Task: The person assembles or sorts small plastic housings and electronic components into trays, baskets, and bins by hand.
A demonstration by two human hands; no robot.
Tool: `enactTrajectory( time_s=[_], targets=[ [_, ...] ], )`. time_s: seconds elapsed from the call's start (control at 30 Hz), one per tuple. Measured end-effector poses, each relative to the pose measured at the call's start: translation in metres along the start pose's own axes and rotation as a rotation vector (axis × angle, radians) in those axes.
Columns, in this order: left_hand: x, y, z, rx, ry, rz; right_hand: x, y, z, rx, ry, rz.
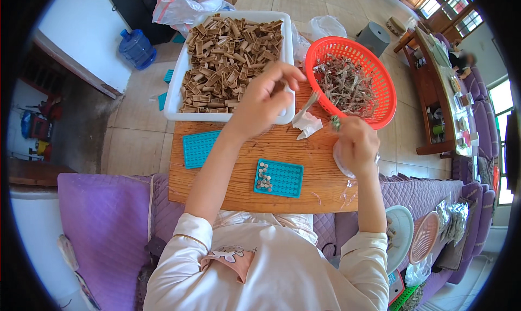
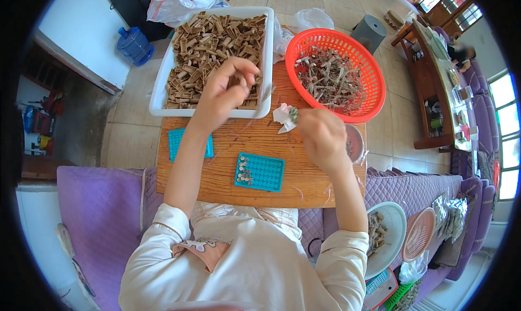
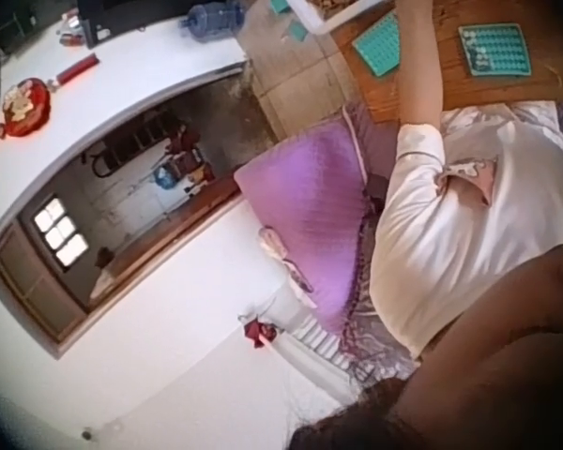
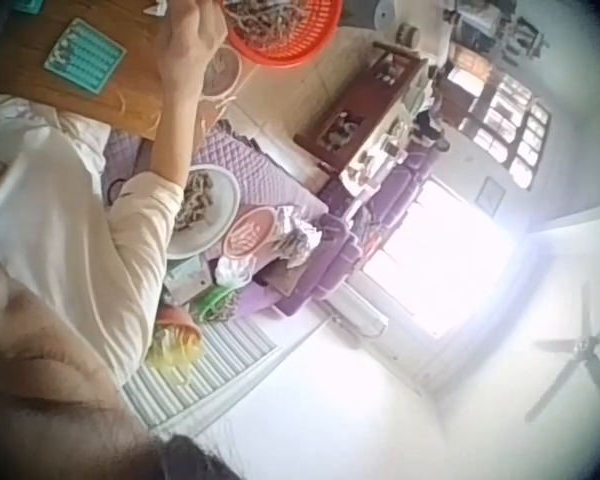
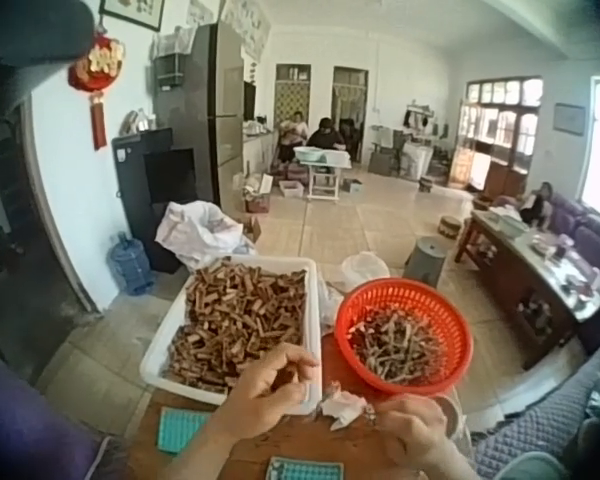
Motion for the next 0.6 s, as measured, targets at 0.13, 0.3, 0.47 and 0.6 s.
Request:
enactTrajectory(
  time_s=[0.13,0.3,0.47,0.6],
  targets=[
    [-0.016,0.041,-0.025,0.646,0.171,0.085,-0.008,0.014,0.023,-0.072,-0.209,-0.002],
    [-0.036,0.052,-0.01,0.751,0.137,0.159,-0.02,0.025,0.046,-0.182,-0.385,-0.072],
    [-0.056,0.051,0.007,0.732,-0.039,0.112,-0.031,0.037,0.045,-0.12,-0.34,0.015],
    [-0.072,0.045,0.008,0.687,0.007,-0.045,-0.042,0.052,0.022,0.318,0.152,0.013]
  ],
)
Point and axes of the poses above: each hand's wrist, its own x-axis towards the middle knuckle, its own y-axis out of the palm, z = x × y, the point moved 9 cm from there along x, towards the middle knuckle, and after that the axes turned 6 degrees about z, right-handed, at the moved point
